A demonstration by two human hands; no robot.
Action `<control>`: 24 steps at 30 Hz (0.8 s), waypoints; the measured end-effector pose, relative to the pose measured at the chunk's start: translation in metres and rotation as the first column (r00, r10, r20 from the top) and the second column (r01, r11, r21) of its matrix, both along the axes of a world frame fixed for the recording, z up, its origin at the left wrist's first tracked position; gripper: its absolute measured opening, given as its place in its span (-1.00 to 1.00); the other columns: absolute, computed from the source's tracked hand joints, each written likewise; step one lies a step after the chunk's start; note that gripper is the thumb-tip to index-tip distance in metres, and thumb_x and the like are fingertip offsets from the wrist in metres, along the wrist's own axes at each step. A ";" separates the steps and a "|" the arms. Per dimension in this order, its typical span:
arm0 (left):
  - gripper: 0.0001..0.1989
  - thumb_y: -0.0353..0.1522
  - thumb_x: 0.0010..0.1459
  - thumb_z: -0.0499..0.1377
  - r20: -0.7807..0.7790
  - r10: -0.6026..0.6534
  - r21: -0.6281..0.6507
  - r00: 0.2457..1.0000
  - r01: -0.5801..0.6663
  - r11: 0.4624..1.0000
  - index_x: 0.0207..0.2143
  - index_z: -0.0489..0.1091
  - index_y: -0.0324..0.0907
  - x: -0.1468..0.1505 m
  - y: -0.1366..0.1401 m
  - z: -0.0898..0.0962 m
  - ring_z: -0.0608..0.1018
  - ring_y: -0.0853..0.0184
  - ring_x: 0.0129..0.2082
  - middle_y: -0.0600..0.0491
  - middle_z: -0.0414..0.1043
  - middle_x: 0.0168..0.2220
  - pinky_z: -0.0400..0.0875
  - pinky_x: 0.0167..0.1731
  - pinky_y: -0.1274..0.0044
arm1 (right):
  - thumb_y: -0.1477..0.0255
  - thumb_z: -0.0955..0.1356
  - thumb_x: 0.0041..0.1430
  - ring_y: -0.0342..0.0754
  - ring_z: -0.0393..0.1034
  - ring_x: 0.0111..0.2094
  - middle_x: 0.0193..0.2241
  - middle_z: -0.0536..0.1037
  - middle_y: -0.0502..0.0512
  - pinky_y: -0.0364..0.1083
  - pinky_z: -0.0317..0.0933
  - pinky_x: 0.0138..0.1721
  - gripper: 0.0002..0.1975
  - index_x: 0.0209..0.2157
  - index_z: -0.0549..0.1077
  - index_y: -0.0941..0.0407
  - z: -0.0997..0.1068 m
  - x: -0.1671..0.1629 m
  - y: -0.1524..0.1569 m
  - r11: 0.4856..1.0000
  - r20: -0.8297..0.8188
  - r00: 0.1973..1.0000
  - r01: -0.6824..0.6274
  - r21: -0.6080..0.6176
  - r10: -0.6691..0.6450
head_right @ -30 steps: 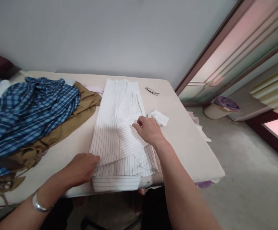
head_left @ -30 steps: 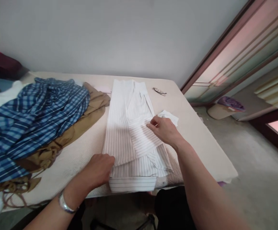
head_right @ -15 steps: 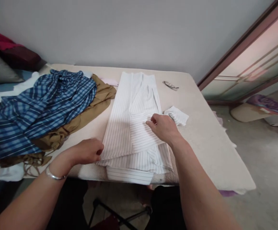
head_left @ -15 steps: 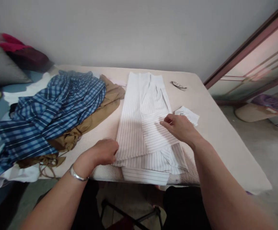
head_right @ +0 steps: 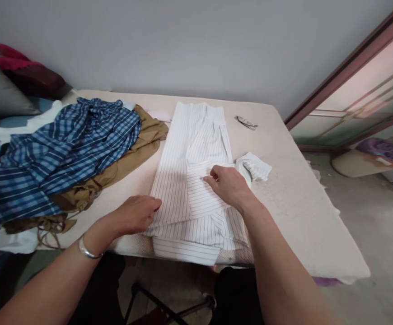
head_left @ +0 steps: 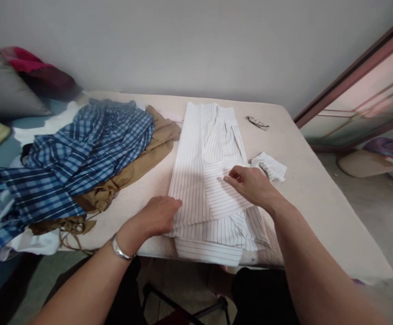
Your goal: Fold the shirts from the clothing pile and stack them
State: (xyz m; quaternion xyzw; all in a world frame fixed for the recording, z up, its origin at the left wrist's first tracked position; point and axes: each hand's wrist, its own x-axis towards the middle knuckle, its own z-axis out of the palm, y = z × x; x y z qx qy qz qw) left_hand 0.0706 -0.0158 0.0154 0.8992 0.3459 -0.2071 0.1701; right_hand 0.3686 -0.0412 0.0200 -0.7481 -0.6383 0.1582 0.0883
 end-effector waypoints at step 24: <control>-0.33 -0.25 0.35 0.06 0.300 0.074 0.225 0.951 -0.146 0.963 0.40 0.08 -0.42 0.036 -0.022 -0.047 -0.08 -0.04 0.48 -0.35 -0.17 0.47 -0.03 0.42 0.11 | 0.22 0.31 0.33 -0.01 0.43 -0.30 -0.35 0.60 0.09 -0.10 0.07 -0.36 -0.73 -0.38 0.47 0.08 0.011 0.025 0.003 0.958 -0.047 0.960 0.280 0.068 -0.277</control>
